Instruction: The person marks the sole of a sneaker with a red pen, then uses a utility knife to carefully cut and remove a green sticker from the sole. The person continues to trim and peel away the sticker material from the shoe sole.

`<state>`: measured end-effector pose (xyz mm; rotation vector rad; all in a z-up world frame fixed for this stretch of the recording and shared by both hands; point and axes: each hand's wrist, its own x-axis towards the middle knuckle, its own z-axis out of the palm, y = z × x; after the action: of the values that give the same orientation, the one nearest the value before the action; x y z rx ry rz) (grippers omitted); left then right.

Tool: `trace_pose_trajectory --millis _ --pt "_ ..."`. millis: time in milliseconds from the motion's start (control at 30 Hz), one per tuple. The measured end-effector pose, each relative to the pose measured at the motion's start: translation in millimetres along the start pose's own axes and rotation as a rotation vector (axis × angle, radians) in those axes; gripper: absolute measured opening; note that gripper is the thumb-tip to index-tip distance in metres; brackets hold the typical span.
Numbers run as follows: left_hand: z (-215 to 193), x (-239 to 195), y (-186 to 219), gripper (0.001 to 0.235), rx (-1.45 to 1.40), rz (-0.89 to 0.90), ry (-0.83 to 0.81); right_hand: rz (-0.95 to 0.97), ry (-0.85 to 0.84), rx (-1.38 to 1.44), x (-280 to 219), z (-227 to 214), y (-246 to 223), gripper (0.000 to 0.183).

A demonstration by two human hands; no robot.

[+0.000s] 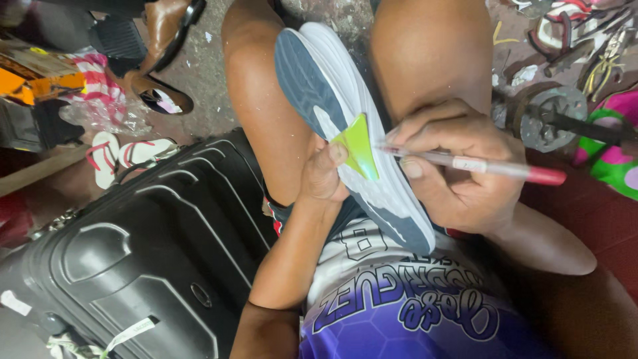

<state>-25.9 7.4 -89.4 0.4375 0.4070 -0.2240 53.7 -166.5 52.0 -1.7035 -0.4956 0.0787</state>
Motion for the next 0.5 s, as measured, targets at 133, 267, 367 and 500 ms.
trace_pose_trajectory --millis 133,267,367,500 --pt "-0.9 1.3 8.6 0.095 0.047 0.020 0.019 0.114 -0.002 0.065 -7.5 -6.5 0.9 0.011" --pt "-3.9 1.2 7.2 0.094 0.022 0.004 -0.013 0.112 0.024 0.045 -12.7 -7.5 8.0 0.015" --pt "-6.2 0.3 4.8 0.093 0.005 -0.005 -0.039 0.077 -0.015 -0.062 -14.5 -6.1 8.0 0.009" --pt "-6.0 1.3 5.3 0.091 -0.006 -0.010 -0.077 0.021 -0.002 -0.095 -10.1 -1.6 8.9 0.011"
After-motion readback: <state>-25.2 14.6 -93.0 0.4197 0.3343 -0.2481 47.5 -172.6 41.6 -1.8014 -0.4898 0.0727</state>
